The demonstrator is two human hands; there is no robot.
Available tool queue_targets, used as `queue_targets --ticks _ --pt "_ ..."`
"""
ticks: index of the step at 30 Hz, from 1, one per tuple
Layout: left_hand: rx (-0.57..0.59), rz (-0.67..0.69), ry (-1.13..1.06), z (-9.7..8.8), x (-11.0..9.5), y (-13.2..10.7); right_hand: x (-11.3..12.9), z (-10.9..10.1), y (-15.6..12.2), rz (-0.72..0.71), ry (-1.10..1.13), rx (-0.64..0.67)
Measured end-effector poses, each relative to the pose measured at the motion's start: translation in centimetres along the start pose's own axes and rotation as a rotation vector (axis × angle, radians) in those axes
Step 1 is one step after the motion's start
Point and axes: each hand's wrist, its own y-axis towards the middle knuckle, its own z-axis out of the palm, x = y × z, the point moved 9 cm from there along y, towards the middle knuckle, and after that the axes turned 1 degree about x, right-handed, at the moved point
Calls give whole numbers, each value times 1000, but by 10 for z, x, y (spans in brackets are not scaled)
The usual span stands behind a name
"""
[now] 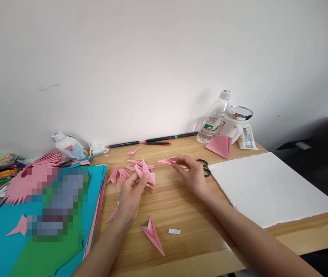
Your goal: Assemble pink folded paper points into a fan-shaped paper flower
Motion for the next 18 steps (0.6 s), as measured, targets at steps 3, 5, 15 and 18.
queue_targets --ticks 3,5,15,18 --pt "3 -8 1 0 0 0 -9 8 -4 260 358 52" --pt "13 -6 6 1 -1 0 -9 19 -9 396 549 122" --pt "152 -21 91 12 8 -2 -12 59 -40 739 934 348" --pt "173 -20 101 14 7 -4 -13 61 -42 758 948 356"
